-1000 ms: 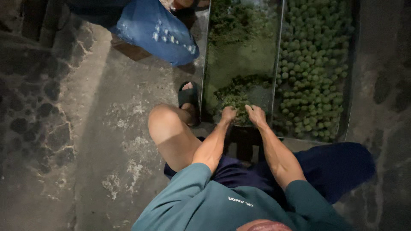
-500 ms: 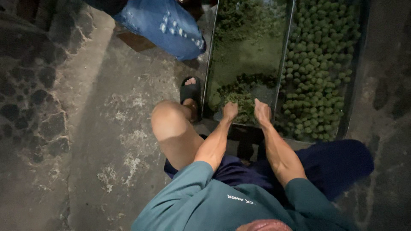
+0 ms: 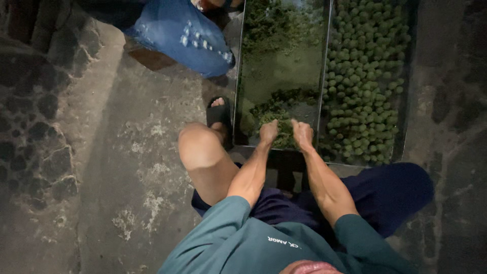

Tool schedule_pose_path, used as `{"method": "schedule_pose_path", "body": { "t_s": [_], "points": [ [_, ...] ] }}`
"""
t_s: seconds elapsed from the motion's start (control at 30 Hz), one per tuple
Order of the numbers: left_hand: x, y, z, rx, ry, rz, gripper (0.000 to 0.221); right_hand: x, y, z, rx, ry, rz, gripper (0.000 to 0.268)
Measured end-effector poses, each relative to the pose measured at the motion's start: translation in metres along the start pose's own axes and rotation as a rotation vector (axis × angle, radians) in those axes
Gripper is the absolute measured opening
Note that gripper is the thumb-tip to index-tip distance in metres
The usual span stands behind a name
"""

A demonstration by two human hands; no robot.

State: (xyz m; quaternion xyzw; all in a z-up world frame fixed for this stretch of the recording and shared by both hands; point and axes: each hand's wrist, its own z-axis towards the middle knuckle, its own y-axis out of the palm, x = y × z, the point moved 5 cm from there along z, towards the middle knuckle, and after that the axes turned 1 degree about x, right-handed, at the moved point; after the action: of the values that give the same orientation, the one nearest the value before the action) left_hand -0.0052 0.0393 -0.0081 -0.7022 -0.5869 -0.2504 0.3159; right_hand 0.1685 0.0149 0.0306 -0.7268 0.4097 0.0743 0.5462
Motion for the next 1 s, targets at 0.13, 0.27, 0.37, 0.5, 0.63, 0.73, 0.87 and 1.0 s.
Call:
{"method": "schedule_pose_path", "body": {
  "t_s": [0.13,0.27,0.37,0.5,0.63,0.73,0.87,1.0],
  "points": [
    [-0.005,-0.001,0.002,-0.113,-0.068,-0.066,0.032,-0.011,-0.017,0.015,0.104,-0.233,-0.083,0.036],
    [-0.01,-0.004,-0.003,-0.14,-0.101,-0.283,0.022,0.015,-0.014,0.018,-0.287,0.241,0.895,0.017],
    [-0.01,-0.005,0.0,-0.176,-0.127,-0.69,0.03,0.033,-0.033,0.019,-0.147,0.317,1.285,0.023],
    [-0.003,0.012,0.006,-0.15,-0.098,-0.665,0.047,0.028,-0.019,0.014,-0.191,0.244,1.346,0.037],
    [0.003,0.021,0.003,0.025,-0.019,-0.387,0.063,0.016,-0.008,0.0,-0.025,0.249,0.695,0.056],
    [0.005,0.012,0.008,-0.064,0.049,0.022,0.065,-0.008,-0.008,-0.007,-0.106,-0.003,0.373,0.037],
    [-0.007,0.009,0.009,-0.123,-0.069,-0.113,0.065,-0.029,0.015,-0.021,-0.36,-0.274,0.1,0.037],
    [-0.001,-0.005,0.016,0.044,0.18,0.102,0.064,-0.031,0.031,-0.025,-0.186,-0.503,0.015,0.036]
  ]
}}
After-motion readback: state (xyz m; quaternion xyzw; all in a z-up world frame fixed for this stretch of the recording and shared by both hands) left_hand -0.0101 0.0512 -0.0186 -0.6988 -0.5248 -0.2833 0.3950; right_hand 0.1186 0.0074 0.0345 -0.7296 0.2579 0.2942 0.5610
